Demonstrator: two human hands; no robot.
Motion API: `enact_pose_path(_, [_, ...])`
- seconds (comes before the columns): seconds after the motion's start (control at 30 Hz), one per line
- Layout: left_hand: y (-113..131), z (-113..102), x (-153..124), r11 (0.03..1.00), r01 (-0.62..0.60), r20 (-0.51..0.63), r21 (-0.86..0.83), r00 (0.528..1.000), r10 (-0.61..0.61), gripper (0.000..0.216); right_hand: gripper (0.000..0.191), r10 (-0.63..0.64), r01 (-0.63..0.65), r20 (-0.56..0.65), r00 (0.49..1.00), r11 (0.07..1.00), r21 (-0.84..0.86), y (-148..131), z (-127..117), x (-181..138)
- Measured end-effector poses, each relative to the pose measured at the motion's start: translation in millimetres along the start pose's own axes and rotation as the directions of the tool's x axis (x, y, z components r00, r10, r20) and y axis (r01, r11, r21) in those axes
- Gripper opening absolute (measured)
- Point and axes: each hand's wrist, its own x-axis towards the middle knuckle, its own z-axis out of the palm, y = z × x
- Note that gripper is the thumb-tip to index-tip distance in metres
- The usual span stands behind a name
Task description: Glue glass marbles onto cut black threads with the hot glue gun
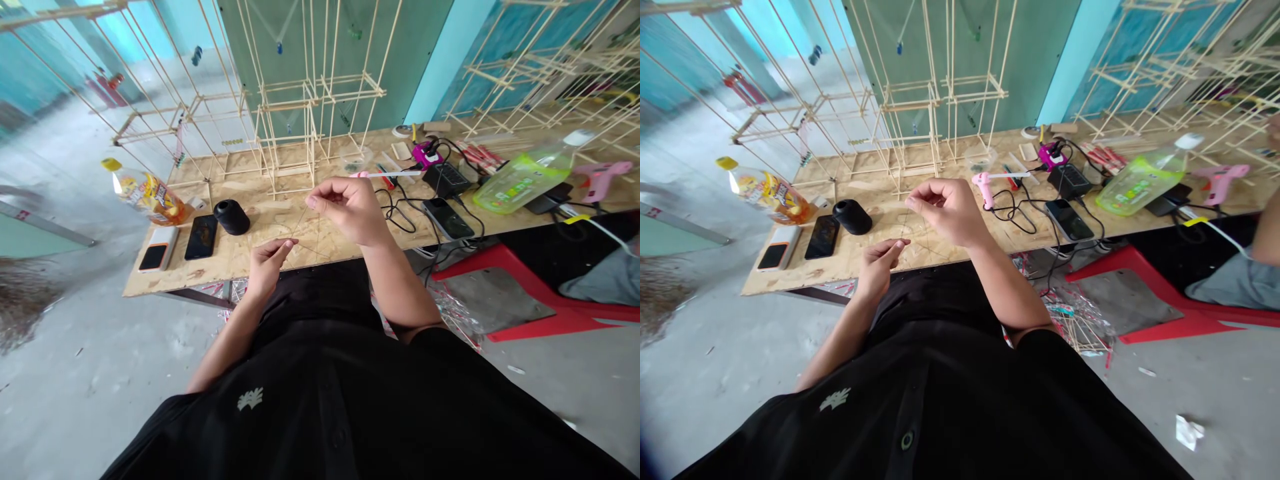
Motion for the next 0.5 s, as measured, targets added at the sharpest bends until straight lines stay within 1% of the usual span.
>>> enact_pose_path(0.17, [-6.5,1.9,-0.1,1.0,0.006,0.0,0.025,1.0,-0.006,0.054,0.026,-0.017,0.017,0.018,1.0,1.0,-0.001,-1.3,-4.1,2.4])
enact_pose_path(0.3, [-12.4,4.6,-2.2,0.999,0.018,0.022,0.039,1.0,-0.019,0.052,0.019,-0.053,0.053,0.006,0.999,0.998,-0.017,-5.5,-7.0,4.4])
enact_pose_path(0.5, [-16.6,10.4,-5.0,0.999,0.014,0.079,0.037,0.997,-0.017,0.049,0.018,-0.079,0.079,-0.018,0.997,0.997,-0.006,-8.8,-5.7,5.2])
